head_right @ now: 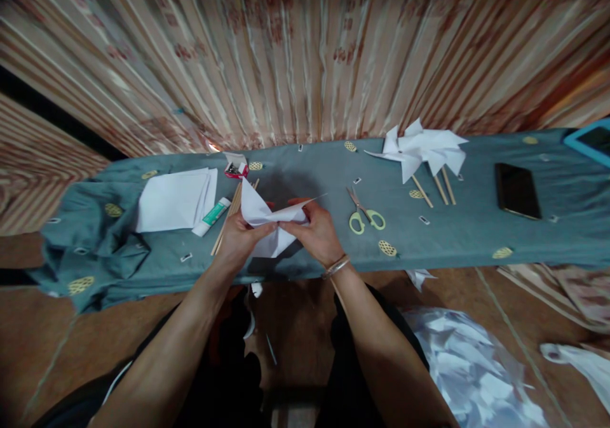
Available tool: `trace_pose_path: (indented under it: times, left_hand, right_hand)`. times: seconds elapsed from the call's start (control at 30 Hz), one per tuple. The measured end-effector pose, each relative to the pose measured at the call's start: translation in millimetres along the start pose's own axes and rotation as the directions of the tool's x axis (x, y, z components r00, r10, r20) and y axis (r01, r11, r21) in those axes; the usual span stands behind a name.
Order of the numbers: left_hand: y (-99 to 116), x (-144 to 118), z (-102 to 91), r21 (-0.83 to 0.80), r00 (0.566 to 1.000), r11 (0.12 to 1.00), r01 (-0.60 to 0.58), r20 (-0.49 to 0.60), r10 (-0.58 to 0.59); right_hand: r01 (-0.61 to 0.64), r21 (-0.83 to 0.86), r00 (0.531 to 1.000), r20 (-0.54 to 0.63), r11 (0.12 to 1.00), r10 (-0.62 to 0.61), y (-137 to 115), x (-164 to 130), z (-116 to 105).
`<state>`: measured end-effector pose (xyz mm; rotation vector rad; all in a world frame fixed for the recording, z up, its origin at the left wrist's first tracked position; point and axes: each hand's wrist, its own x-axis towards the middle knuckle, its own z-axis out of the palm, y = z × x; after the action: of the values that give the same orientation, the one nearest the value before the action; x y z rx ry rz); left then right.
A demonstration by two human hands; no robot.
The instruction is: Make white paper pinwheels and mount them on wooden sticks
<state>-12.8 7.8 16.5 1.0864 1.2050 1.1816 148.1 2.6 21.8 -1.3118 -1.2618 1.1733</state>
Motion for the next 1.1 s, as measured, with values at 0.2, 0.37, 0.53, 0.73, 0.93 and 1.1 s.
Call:
trace_pose_path:
  times: [0.2,0.37,0.53,0.73,0.93,1.1]
  left_hand:
    - [0.6,-3.0,1.5,-0.079,0.996,0.994,0.079,0.036,-0.076]
    - [1.8,-4.8,2.8,-0.089,0.996,0.992,0.085,0.015,-0.084]
    - [3.9,-5.7,1.8,-0.086,0.995,0.992,0.095,0.024,-0.094]
    - [6.7,-9.2,1.9,-0.142,0.991,0.982,0.125,0.065,-0.117]
    - [3.5,8.1,-18.3,-0.110,0.998,0.994,0.002,0.056,0.004]
    - [-10.3,38.4,-38.3,0.692,0.935,0.688,-0.218,-0.054,0.351]
  right_hand:
    - [0.016,-0.063,1.000,-0.006,0.998,-0.016,-0.7,-3.2,-1.9]
    - [0.019,-0.072,1.000,0.002,0.997,-0.019,0.2,-4.8,-1.4]
    - [0.060,-0.142,0.998,-0.016,0.988,-0.063,3.3,-5.7,0.9]
    - [0.057,-0.194,0.996,-0.056,0.979,-0.069,6.0,-4.2,-1.9]
    - [-0.010,-0.011,0.993,-0.116,1.000,0.009,6.9,0.4,-15.4]
    - [-0.017,0.014,0.998,-0.068,1.000,0.018,3.3,-5.4,-18.9]
